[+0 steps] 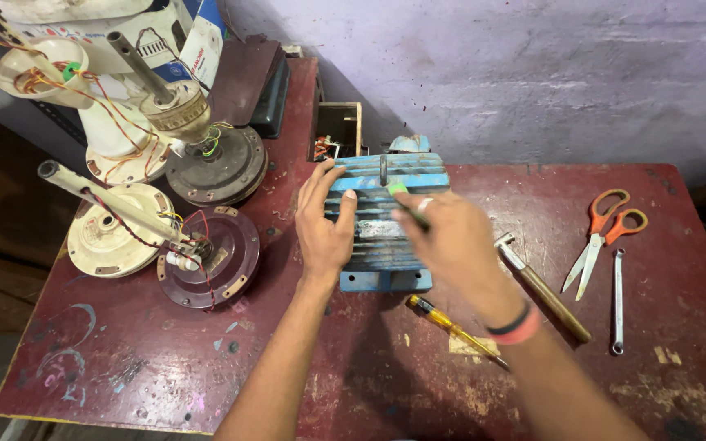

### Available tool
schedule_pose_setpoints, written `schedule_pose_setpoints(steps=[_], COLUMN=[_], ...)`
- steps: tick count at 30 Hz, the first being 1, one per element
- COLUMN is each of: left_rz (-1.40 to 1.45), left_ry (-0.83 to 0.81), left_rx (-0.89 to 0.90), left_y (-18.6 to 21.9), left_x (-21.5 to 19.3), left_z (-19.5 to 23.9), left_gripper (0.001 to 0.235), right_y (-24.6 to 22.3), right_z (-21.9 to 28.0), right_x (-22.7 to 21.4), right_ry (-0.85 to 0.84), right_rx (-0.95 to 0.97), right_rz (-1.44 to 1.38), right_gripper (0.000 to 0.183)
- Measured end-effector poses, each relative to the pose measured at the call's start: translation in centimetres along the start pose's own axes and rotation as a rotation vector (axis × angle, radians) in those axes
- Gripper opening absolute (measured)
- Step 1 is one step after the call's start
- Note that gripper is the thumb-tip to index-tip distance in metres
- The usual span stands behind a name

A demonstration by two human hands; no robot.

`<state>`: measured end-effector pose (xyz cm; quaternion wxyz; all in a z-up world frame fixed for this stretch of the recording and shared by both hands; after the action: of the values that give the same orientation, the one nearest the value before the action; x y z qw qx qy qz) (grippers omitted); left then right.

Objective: The person cleans the exterior of a blue electric motor using a green abrasive pad. They scrub the motor's ridged casing and label area, then wipe the top handle with a cloth.

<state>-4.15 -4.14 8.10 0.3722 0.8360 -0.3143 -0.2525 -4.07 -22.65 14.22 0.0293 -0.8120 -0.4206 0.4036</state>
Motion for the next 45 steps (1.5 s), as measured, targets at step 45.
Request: schedule_pose_setpoints(steps=[45], left_rz=[-0.205], left_ry=[-0.097], left_rx=[0.293], left_y=[2.4], left_x=[-2.3], left_z=[-2.6], left_gripper=[0.006], right_y=[3.3], right_z=[-0.4], right_x=[1.3], right_ry=[0.148], right_rx=[-0.065], right_rz=[-0.203], right_gripper=[0.020])
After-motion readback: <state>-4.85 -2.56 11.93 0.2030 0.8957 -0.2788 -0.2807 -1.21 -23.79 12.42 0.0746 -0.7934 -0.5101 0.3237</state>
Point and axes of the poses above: each hand's wrist, its own z-axis away from the middle knuckle, its own x-axis out of the palm, y = z × x, the point moved 3 cm from there along -z, towards the middle knuckle, and after that the axes turned 9 degrees about y, right-handed, at the moved point
